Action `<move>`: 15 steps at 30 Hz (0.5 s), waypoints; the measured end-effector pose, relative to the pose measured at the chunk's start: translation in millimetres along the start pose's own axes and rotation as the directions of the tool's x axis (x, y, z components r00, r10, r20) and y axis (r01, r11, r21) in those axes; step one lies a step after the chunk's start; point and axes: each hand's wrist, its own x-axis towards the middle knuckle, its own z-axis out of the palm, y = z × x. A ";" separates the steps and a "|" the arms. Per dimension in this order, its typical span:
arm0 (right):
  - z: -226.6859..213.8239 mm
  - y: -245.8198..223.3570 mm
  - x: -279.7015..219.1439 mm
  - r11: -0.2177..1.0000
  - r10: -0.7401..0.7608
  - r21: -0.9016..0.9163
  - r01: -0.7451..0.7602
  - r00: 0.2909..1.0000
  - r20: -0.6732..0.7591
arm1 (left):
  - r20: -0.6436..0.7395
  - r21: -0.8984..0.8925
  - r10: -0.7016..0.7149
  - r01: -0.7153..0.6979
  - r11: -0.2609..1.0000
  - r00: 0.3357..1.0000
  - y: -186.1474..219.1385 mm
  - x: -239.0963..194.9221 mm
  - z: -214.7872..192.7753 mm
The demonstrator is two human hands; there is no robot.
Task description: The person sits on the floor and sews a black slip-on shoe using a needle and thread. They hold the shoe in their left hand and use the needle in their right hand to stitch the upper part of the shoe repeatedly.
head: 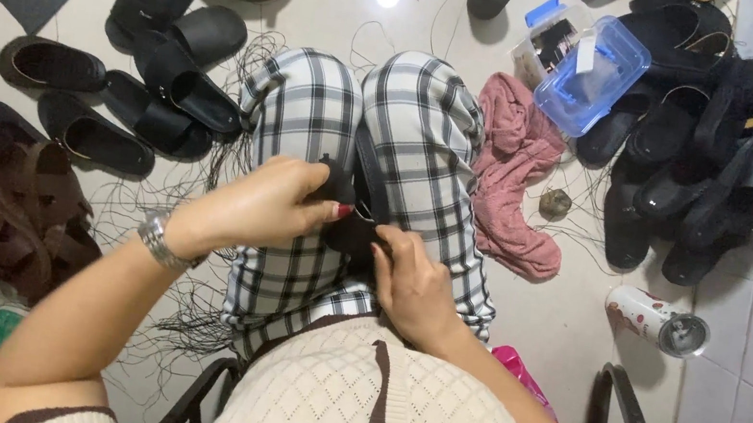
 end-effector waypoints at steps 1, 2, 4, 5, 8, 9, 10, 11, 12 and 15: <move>-10.5 -0.4 0.8 0.998 0.001 -0.057 0.003 0.997 0.072 | -0.049 -0.039 0.002 -0.004 0.999 0.999 -2.3 -0.4 4.0; -20.4 -0.8 1.2 0.994 0.006 -0.113 0.010 0.990 0.143 | -0.098 -0.077 0.002 -0.010 0.997 0.995 -5.3 -0.9 8.2; -57.4 -13.2 9.2 0.984 0.023 -0.176 0.029 0.958 0.285 | -0.167 -0.132 0.016 -0.039 0.991 0.986 -12.0 -0.9 22.4; -75.2 -19.8 15.3 0.970 0.042 -0.233 0.064 0.906 0.421 | -0.242 -0.185 0.024 -0.070 0.980 0.970 -16.5 -2.2 28.7; -124.6 0.4 -6.1 0.930 0.314 -0.359 -0.083 0.688 0.654 | -0.461 -0.099 0.212 -0.287 0.953 0.862 -33.2 0.0 45.7; -126.1 0.8 -3.9 0.929 0.314 -0.363 -0.073 0.676 0.667 | -0.465 -0.118 0.199 -0.284 0.952 0.862 -33.7 2.0 48.0; -127.8 1.6 -2.1 0.966 0.166 -0.260 -0.014 0.801 0.575 | -0.485 -0.068 0.281 -0.356 0.932 0.828 -33.9 4.2 50.8; -127.3 -0.9 -3.6 0.985 0.031 -0.165 0.047 0.898 0.439 | -0.485 -0.007 0.374 -0.432 0.902 0.790 -34.5 6.5 51.2; -119.3 -0.8 -5.3 0.985 0.043 -0.170 0.037 0.896 0.443 | -0.477 -0.016 0.376 -0.435 0.900 0.794 -36.6 0.4 60.7; -93.5 17.1 4.4 0.950 -0.072 0.299 -0.086 0.874 0.481 | -0.566 0.170 0.447 -0.432 0.886 0.693 -40.6 -4.5 63.4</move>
